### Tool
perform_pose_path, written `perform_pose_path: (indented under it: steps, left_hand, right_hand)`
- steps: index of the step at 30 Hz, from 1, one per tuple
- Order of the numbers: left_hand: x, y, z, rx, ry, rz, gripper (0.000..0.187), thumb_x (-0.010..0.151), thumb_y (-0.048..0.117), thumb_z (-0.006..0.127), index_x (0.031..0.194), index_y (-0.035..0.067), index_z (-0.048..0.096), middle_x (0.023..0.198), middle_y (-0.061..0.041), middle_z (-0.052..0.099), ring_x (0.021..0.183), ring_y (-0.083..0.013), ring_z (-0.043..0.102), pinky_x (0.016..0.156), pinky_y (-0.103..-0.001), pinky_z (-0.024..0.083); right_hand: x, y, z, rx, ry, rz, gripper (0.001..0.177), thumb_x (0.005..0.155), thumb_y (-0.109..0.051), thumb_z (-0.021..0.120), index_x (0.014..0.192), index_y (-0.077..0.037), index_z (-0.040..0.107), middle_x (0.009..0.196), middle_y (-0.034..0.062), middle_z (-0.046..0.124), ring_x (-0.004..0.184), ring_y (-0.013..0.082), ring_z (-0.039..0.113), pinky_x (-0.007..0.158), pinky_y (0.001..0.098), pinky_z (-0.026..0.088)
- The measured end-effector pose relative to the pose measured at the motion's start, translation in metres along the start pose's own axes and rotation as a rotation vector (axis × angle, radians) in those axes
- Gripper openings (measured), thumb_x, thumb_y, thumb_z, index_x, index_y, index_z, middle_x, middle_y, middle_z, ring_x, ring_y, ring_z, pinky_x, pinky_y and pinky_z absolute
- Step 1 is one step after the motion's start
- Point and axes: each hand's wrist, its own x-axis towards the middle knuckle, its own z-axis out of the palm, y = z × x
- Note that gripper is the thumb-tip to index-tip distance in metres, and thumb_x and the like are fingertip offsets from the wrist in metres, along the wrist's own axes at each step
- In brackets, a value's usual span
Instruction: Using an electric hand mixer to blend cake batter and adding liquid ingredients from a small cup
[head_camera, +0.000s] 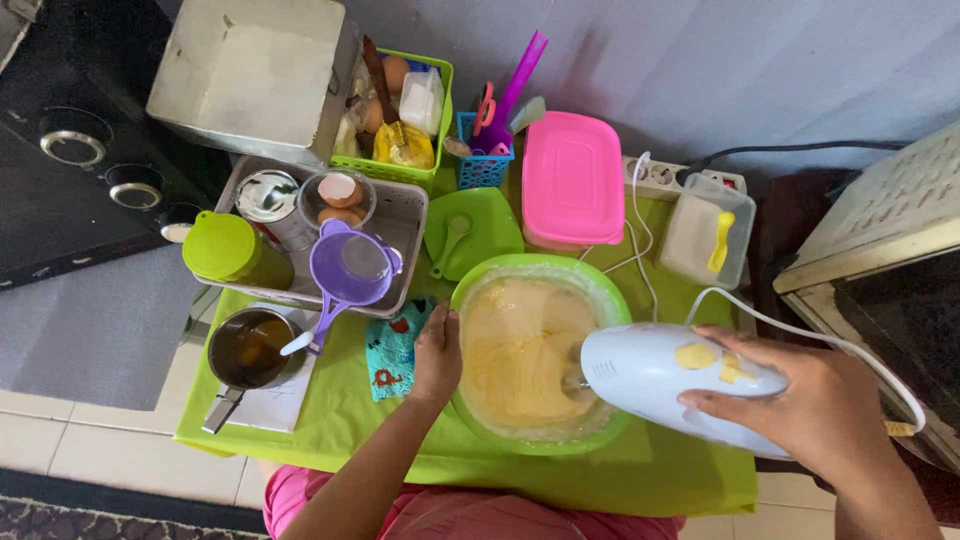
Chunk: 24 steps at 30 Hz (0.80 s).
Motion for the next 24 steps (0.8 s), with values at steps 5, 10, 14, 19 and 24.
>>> perform_pose_path:
  steps: [5, 10, 14, 19, 24]
  left_hand:
    - [0.000, 0.005, -0.002, -0.013, -0.016, 0.025, 0.040, 0.105, 0.024, 0.048, 0.133, -0.002, 0.060, 0.117, -0.017, 0.075, 0.097, -0.0306, 0.073, 0.083, -0.040, 0.057]
    - [0.000, 0.004, -0.001, -0.012, -0.021, 0.006, 0.039, 0.105, 0.024, 0.048, 0.133, -0.001, 0.060, 0.118, -0.016, 0.075, 0.098, -0.0296, 0.072, 0.084, -0.039, 0.057]
    - [0.002, -0.006, 0.002, -0.005, 0.017, 0.056, 0.040, 0.105, 0.023, 0.050, 0.131, -0.005, 0.060, 0.118, -0.020, 0.074, 0.099, -0.0320, 0.073, 0.084, -0.040, 0.057]
    - [0.003, -0.004, 0.003, -0.013, 0.037, 0.085, 0.039, 0.104, 0.022, 0.051, 0.129, -0.007, 0.061, 0.119, -0.020, 0.075, 0.101, -0.0326, 0.073, 0.086, -0.039, 0.058]
    - [0.002, 0.010, -0.003, -0.006, -0.026, -0.011, 0.046, 0.105, 0.027, 0.047, 0.135, -0.007, 0.058, 0.126, -0.023, 0.071, 0.109, -0.0332, 0.072, 0.092, -0.040, 0.058]
  right_hand:
    - [0.012, -0.003, 0.010, 0.063, 0.067, -0.003, 0.071, 0.051, -0.043, 0.096, 0.119, -0.028, 0.080, 0.075, 0.0064, 0.081, 0.043, 0.0166, 0.060, 0.048, 0.0294, 0.048]
    - [0.023, -0.021, 0.016, 0.093, 0.234, -0.187, 0.067, 0.056, -0.040, 0.094, 0.118, -0.017, 0.080, 0.095, 0.0045, 0.080, 0.049, 0.0153, 0.066, 0.049, 0.0293, 0.049]
    - [0.032, -0.040, 0.017, 0.126, 0.238, -0.223, 0.069, 0.057, -0.044, 0.093, 0.119, -0.018, 0.080, 0.092, 0.0041, 0.080, 0.047, 0.0145, 0.063, 0.049, 0.0284, 0.048]
    - [0.036, -0.060, 0.019, 0.143, 0.234, -0.285, 0.068, 0.058, -0.048, 0.093, 0.119, -0.020, 0.080, 0.087, 0.0032, 0.080, 0.045, 0.0151, 0.062, 0.049, 0.0292, 0.049]
    - [0.035, -0.078, 0.018, 0.186, 0.235, -0.394, 0.066, 0.059, -0.045, 0.093, 0.119, -0.022, 0.080, 0.079, 0.0056, 0.080, 0.040, 0.0143, 0.057, 0.043, 0.0310, 0.047]
